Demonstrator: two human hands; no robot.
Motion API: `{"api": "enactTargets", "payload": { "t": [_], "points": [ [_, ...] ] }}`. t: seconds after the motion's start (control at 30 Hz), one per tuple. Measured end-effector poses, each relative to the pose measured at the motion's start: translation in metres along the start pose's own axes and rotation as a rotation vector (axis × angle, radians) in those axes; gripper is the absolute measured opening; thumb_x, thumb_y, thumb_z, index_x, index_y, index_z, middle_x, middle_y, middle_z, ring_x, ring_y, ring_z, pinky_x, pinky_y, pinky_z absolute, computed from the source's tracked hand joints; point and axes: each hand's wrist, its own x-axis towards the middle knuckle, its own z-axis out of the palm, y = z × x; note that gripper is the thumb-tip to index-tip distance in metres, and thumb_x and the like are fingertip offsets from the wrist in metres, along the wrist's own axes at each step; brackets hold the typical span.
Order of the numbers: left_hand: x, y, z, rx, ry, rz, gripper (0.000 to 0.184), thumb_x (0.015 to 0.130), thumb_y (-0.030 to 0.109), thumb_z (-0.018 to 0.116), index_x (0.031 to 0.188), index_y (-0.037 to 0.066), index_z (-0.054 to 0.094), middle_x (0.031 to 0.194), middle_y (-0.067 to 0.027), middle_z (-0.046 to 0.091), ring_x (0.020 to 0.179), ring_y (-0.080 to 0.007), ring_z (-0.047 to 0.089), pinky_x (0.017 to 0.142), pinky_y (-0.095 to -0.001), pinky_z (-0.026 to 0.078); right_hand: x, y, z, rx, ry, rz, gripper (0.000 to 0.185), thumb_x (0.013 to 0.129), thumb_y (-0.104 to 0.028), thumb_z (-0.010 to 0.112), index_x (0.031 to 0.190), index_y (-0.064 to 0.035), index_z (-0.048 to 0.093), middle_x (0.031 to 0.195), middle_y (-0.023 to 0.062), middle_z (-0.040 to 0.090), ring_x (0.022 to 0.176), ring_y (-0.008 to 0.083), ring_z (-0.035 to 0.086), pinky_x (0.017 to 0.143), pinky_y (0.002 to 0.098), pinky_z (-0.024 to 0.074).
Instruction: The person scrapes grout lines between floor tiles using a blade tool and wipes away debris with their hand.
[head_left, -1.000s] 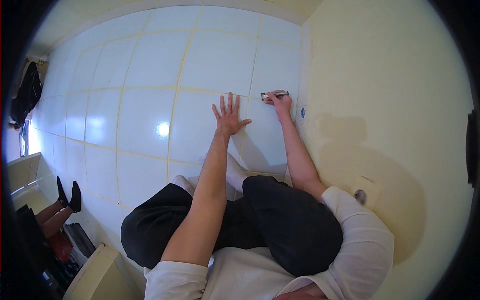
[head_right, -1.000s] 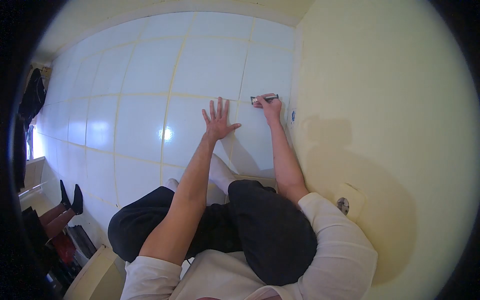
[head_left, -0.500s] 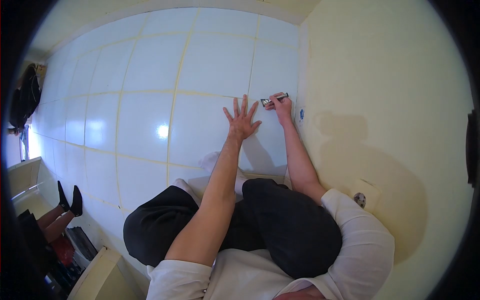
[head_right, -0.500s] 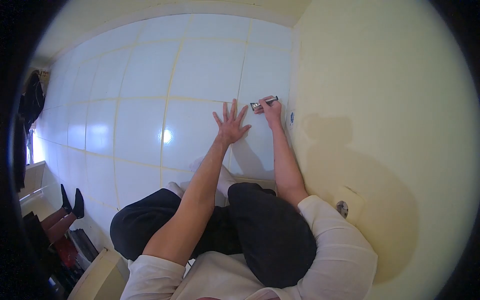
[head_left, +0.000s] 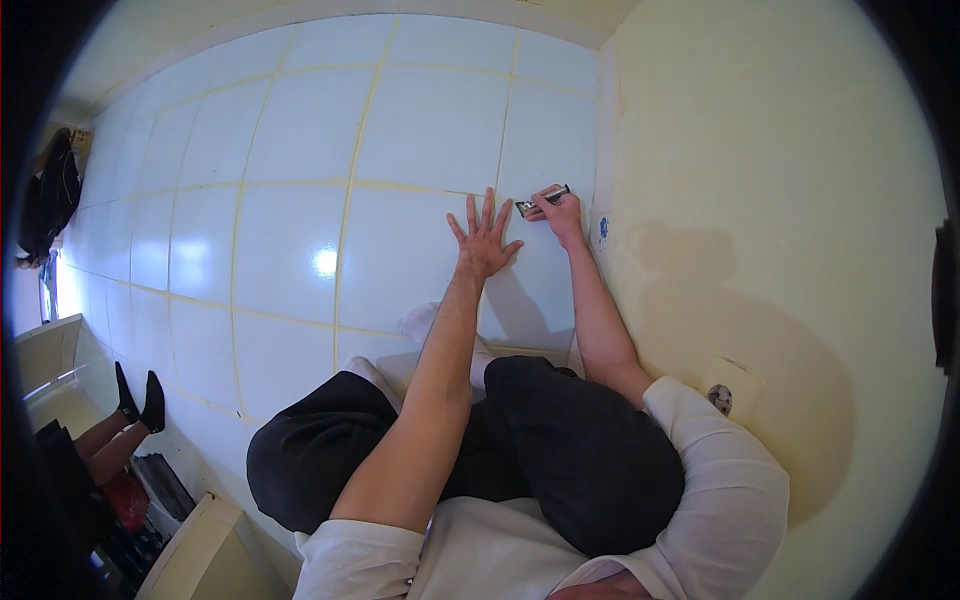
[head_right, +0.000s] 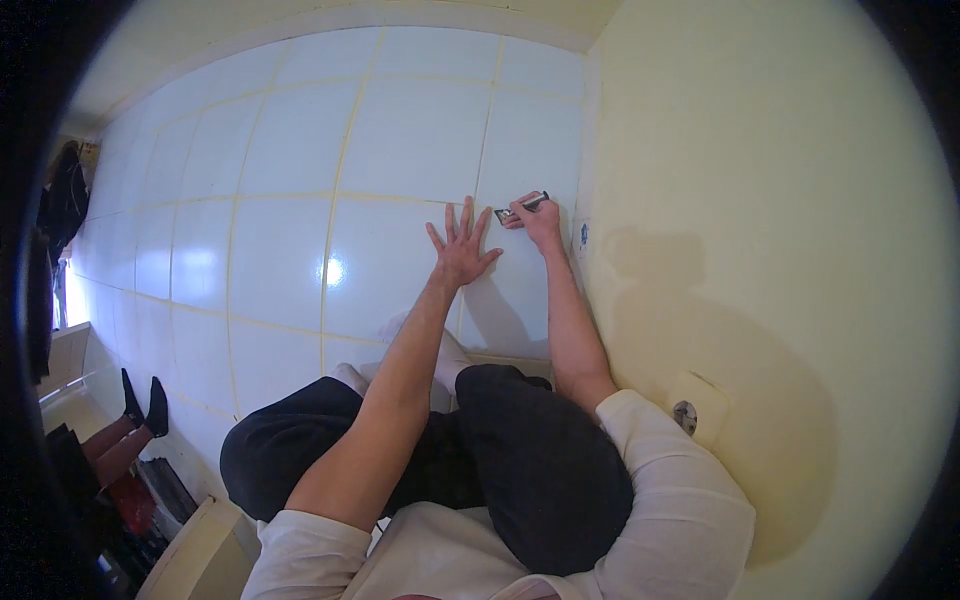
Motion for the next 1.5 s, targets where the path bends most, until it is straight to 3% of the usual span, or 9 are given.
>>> {"api": "enactTargets", "payload": {
  "t": [0.1,0.27,1.5],
  "points": [
    [0.0005,-0.0026,0.0011,-0.005,0.001,-0.013,0.094,0.090,0.067,0.053,0.162,0.026,0.008,0.169,-0.0057,-0.008,0.152,-0.0422,-0.013,0.107,-0.0812,-0.002,-0.0018,-0.0022,-0.0011,-0.007,0.079,0.027,0.011,0.089,-0.001,0.068,0.091,0.0042,0.059,0.078,0.0179,0.068,0.063,0.0247,0.072,0.053,0.0335,0.0613],
    [0.0009,0.0005,-0.0003,0.006,-0.017,-0.016,0.097,0.089,0.067,0.054,0.162,0.024,0.006,0.169,-0.0053,-0.009,0.152,-0.0419,-0.013,0.109,-0.0799,-0.003,-0.0003,-0.0011,-0.0015,0.024,0.019,0.016,0.012,0.089,-0.001,0.069,0.091,0.0046,0.059,0.080,0.0186,0.069,0.064,0.0251,0.072,0.054,0.0334,0.0622],
    [-0.0002,0.0017,0.0005,-0.004,-0.029,-0.026,0.097,0.089,0.067,0.054,0.162,0.025,0.005,0.169,-0.0051,-0.008,0.152,-0.0411,-0.013,0.109,-0.0788,-0.005,0.0014,0.0023,-0.0010,0.043,0.053,0.026,0.010,0.088,0.003,0.067,0.088,0.0039,0.057,0.081,0.0180,0.068,0.067,0.0251,0.073,0.059,0.0332,0.0644]
  ]
}}
